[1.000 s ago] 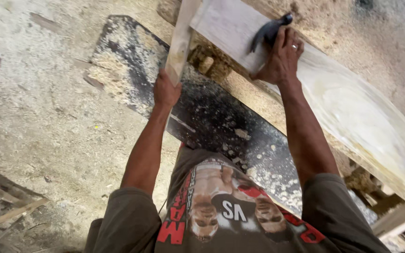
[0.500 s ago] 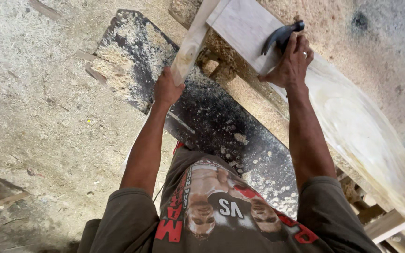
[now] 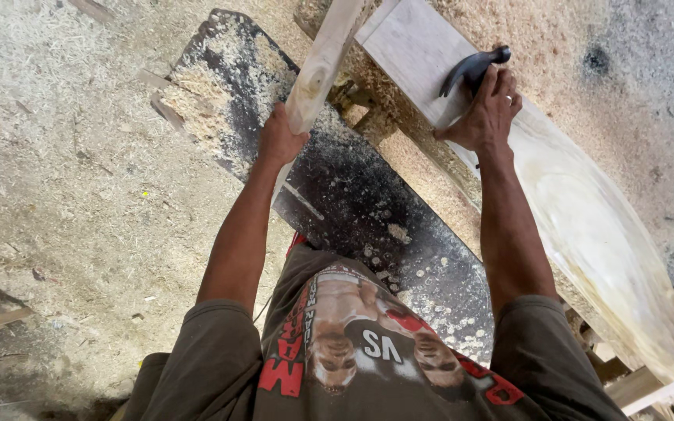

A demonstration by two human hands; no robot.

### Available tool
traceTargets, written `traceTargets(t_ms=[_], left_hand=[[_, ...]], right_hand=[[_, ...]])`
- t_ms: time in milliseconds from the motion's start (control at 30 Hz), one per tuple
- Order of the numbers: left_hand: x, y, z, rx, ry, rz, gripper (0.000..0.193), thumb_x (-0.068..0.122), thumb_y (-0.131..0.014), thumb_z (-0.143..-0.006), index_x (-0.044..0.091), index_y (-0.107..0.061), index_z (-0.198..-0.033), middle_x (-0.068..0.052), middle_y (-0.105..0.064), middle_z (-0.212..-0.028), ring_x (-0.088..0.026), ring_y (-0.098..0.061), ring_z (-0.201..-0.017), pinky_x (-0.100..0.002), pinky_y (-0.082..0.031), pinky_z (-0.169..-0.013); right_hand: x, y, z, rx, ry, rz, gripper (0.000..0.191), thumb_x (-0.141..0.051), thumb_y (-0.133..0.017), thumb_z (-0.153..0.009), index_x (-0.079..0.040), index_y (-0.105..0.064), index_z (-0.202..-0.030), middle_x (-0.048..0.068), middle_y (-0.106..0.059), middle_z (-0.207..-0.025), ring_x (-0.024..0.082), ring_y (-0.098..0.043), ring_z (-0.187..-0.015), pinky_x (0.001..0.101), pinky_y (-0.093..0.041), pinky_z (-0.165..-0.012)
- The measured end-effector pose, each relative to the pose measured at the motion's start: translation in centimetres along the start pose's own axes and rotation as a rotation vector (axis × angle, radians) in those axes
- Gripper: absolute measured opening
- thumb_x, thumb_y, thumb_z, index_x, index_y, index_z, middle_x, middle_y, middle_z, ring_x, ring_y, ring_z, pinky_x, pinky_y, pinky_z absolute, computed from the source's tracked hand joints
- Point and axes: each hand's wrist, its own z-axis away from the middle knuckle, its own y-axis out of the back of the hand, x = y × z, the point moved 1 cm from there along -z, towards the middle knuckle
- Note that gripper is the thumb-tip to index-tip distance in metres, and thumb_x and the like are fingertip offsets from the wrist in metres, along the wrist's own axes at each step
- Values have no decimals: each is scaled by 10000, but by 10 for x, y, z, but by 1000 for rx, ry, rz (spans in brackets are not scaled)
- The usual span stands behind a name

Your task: The person gathers thin wooden strips from a pile and carries them to a workbench. They take nails from a small wooden compartment box, position a strip against a board, and hammer nails into it, then stack the worked planks and handle more strips.

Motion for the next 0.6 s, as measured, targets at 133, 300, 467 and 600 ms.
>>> traceTargets(t_ms=[133, 300, 467, 600], left_hand=[[3, -2, 2, 27, -52, -42, 904, 240, -883, -767, -72, -326, -1408, -310, -590, -1285, -453, -639, -1147, -493, -514, -1001], [2, -10, 6, 94, -143, -41, 876, 193, -878, -773, -76, -324, -1396, -317, -573, -1277, -471, -606, -1164, -512, -508, -1010], [0, -13, 6, 79, -172, -53, 892, 186, -873, -781, -96, -306, -1410, -330, -559, -1300, -477, -583, -1189, -510, -502, -1033], [2, -11, 6, -14, -91, -12, 895, 187, -871, -776, -103, -323, -1422, -321, -552, -1323, -449, -594, -1188, -494, -529, -1017]], right_hand=[[-10, 0, 1, -13, -4, 14, 1586, -605, -1007, -409, -26, -123, -1593, 320, -242, -1549, 487, -234, -1462, 610, -185, -1155], [-11, -5, 0, -26, -18, 6, 1572, -583, -1000, -414, -41, -124, -1601, 297, -263, -1566, 460, -260, -1465, 608, -186, -1176], [-5, -11, -5, -24, -21, 48, 1605, -624, -1019, -374, -41, -124, -1572, 316, -230, -1539, 474, -231, -1453, 619, -194, -1138], [-1, -16, -6, -46, -28, 16, 1588, -612, -1002, -377, -42, -136, -1580, 256, -268, -1540, 444, -257, -1462, 611, -210, -1175]])
